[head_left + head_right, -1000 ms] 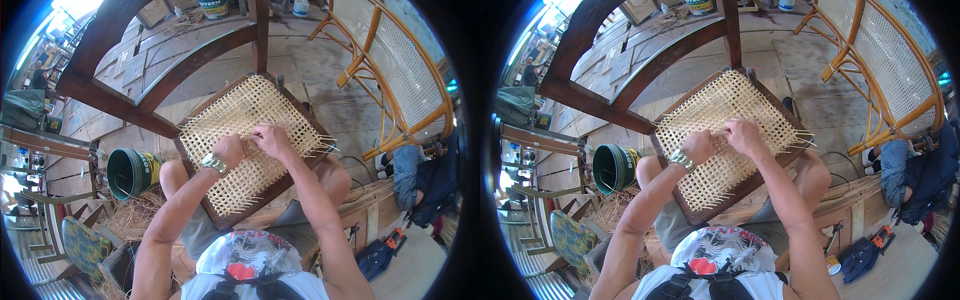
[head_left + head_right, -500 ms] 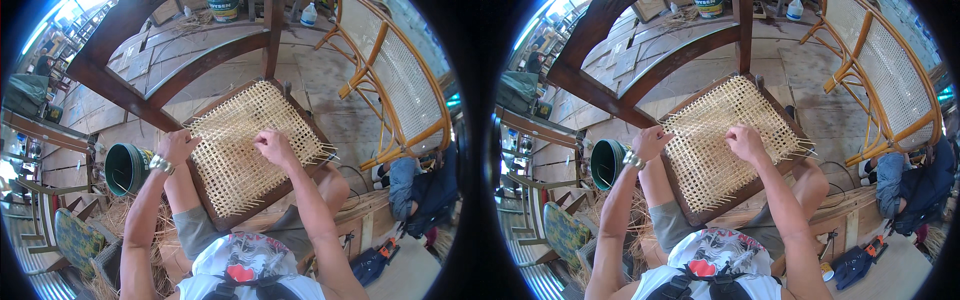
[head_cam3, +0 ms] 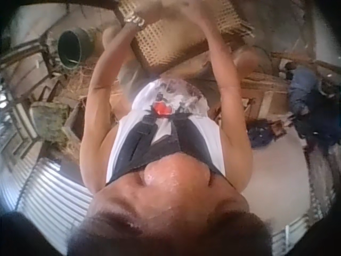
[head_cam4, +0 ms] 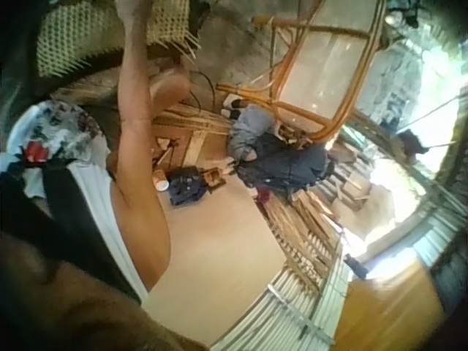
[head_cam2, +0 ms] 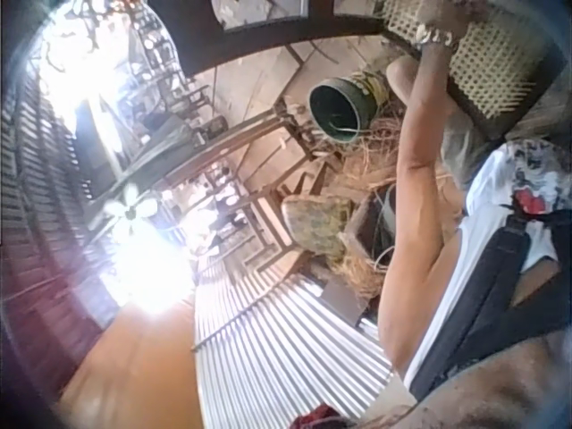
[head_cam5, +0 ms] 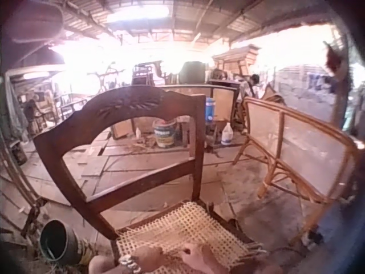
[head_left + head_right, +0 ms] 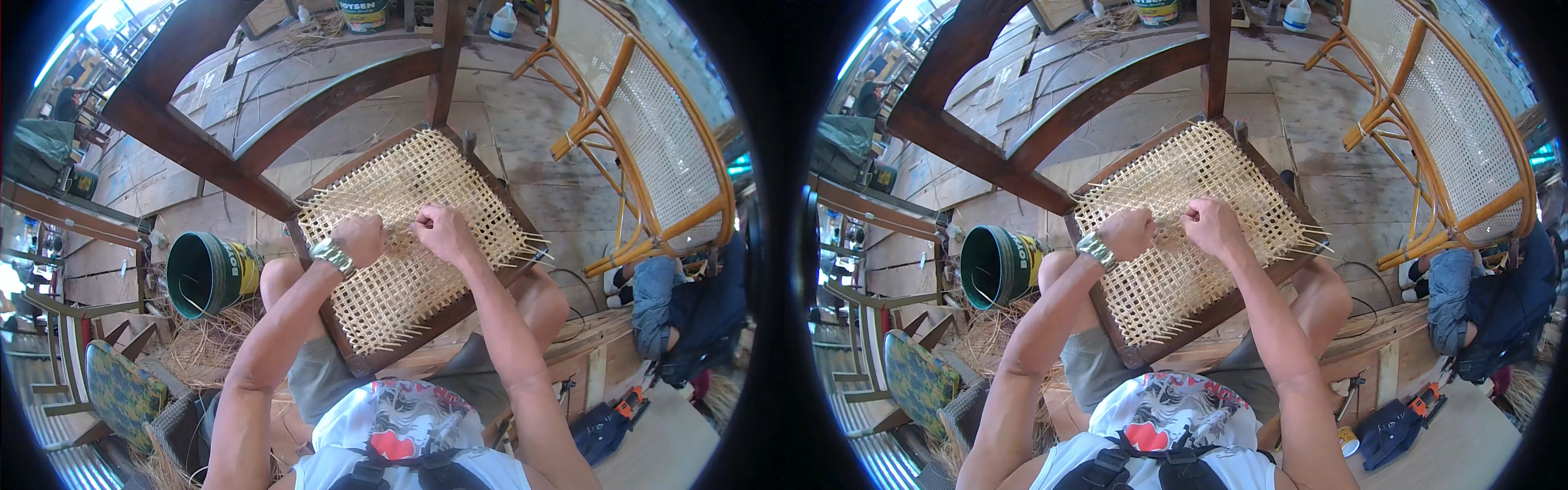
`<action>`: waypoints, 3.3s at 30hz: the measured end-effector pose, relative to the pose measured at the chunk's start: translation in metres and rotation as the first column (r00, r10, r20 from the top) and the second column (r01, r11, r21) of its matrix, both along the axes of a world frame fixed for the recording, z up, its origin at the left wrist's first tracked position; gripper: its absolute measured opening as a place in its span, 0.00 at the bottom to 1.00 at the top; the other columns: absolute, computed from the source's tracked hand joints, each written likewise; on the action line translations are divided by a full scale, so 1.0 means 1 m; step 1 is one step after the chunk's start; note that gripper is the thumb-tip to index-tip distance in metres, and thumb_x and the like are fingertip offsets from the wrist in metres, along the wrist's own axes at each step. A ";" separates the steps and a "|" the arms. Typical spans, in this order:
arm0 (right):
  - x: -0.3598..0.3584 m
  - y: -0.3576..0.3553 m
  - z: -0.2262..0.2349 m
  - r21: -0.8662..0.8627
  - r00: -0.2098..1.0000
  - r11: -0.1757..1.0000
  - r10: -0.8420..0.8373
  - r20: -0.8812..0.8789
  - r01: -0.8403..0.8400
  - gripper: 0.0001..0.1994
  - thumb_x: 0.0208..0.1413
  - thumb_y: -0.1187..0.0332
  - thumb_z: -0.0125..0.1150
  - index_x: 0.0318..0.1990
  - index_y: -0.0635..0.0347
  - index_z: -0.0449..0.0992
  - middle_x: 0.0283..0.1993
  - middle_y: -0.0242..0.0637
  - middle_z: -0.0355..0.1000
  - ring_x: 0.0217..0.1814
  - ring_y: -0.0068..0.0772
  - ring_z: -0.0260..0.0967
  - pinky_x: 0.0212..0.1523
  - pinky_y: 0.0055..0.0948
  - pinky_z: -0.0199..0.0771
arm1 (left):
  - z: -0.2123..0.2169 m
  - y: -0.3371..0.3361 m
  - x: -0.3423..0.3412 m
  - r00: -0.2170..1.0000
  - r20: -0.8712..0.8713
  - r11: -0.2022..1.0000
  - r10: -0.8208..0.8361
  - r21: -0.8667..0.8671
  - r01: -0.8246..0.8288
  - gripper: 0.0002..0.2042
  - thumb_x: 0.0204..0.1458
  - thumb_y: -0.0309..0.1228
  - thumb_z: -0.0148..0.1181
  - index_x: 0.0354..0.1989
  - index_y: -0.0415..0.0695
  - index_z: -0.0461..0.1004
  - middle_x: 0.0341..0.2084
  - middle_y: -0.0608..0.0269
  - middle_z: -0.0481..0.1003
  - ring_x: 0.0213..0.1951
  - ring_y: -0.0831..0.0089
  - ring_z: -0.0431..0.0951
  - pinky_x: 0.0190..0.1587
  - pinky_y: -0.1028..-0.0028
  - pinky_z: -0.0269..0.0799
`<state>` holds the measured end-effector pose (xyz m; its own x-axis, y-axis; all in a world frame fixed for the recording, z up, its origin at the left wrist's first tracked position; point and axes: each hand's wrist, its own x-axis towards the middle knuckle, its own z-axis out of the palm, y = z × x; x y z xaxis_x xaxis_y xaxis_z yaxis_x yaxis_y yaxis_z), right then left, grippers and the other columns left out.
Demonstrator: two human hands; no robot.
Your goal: The recorder is weaving a chair seat by hand using long strips of cane or wicker material, pulling them through the frame and securing the weave.
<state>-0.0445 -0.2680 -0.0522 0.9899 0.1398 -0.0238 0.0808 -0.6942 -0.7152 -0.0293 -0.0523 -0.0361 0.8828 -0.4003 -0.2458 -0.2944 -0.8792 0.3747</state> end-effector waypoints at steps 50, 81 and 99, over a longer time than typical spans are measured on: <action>-0.032 0.032 0.005 -0.404 0.988 0.915 0.042 0.146 0.021 0.14 0.55 0.68 0.64 0.49 0.60 0.78 0.54 0.44 0.70 0.58 0.44 0.67 0.60 0.48 0.70 | 0.036 0.095 -0.008 0.943 0.269 0.964 0.195 0.125 -0.235 0.20 0.60 0.50 0.57 0.33 0.43 0.75 0.29 0.46 0.80 0.35 0.46 0.81 0.38 0.50 0.73; -0.026 -0.030 0.023 -0.171 0.978 0.967 0.202 0.053 -0.191 0.08 0.55 0.68 0.66 0.34 0.64 0.79 0.34 0.44 0.74 0.38 0.49 0.74 0.44 0.43 0.74 | -0.016 0.020 0.003 0.990 0.135 0.969 0.034 -0.246 0.000 0.18 0.58 0.47 0.61 0.30 0.43 0.76 0.26 0.53 0.78 0.32 0.54 0.80 0.35 0.56 0.72; -0.045 -0.038 -0.002 -0.129 0.965 0.987 0.123 0.230 -0.095 0.04 0.56 0.72 0.65 0.35 0.62 0.76 0.35 0.39 0.72 0.39 0.41 0.73 0.43 0.39 0.73 | -0.005 0.129 -0.002 0.916 0.279 0.956 0.290 -0.130 -0.263 0.18 0.60 0.47 0.59 0.30 0.44 0.75 0.26 0.51 0.79 0.33 0.50 0.79 0.35 0.53 0.71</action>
<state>-0.0890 -0.3056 -0.0545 0.9482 0.2572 0.1866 0.3176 -0.7487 -0.5819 -0.0317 0.0764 -0.0414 0.9884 -0.1381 0.0639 -0.1521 -0.9088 0.3886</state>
